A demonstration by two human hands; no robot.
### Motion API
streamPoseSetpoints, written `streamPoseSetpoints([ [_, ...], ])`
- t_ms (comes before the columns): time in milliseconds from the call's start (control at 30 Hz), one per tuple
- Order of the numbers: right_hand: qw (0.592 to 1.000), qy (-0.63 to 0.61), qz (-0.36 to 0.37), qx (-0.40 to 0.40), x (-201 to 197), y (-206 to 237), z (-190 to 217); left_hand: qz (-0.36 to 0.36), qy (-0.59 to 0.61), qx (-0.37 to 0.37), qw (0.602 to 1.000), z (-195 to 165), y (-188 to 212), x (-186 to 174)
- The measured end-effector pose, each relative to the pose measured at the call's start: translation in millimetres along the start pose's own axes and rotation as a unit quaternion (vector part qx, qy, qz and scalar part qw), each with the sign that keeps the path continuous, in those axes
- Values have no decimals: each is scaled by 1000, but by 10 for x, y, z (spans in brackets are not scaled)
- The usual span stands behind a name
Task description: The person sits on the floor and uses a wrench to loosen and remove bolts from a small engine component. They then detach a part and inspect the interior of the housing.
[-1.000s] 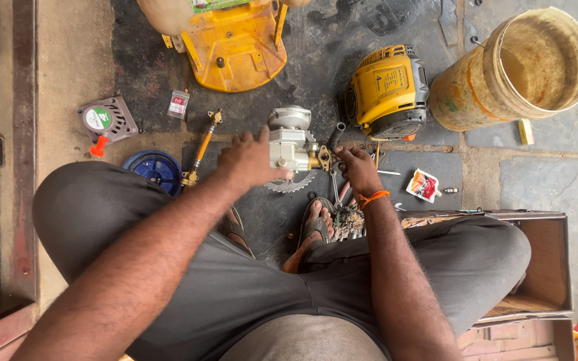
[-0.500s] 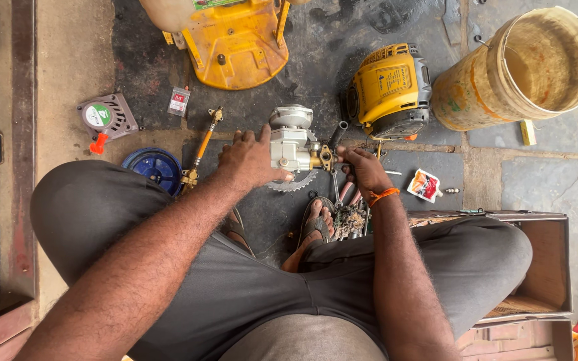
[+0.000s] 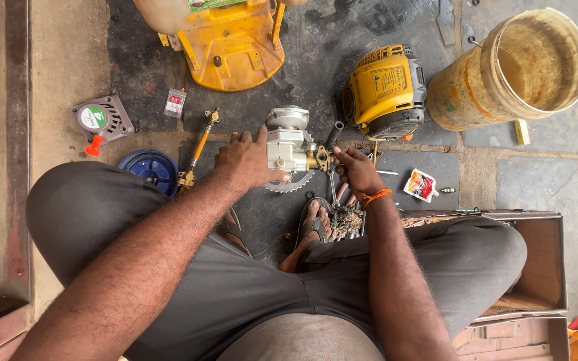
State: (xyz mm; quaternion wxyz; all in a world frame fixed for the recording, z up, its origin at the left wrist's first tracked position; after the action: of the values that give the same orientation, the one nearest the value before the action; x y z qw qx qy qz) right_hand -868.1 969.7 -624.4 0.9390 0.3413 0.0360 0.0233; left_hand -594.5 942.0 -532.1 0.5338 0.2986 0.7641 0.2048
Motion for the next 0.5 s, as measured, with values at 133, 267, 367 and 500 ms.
streamPoseSetpoints([
  [133, 998, -42, -48, 10, -234, 7, -46, 4, 11, -7, 1000, 1, 9, -6],
  [267, 958, -187, -217, 16, -679, 26, -143, 2, 11, -5, 1000, -10, -16, -11],
  [367, 934, -314, -169, -18, -772, -60, -179, -29, 1, 6, 1000, -18, -33, -35],
  [500, 911, -402, -24, -88, -609, -88, -77, -151, 54, 86, 983, -180, 61, -204],
])
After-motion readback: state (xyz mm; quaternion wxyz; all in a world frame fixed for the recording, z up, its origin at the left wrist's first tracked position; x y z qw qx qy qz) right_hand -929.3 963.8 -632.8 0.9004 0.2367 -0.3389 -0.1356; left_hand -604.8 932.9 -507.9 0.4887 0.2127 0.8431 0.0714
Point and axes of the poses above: each hand's wrist, its own y-axis away from the middle knuckle, its own x-axis out of the palm, z = x × y, the point moved 6 cm from there along -y, towards the middle knuckle, and after that the axes turned 9 degrees about y, right-handed, at the moved point
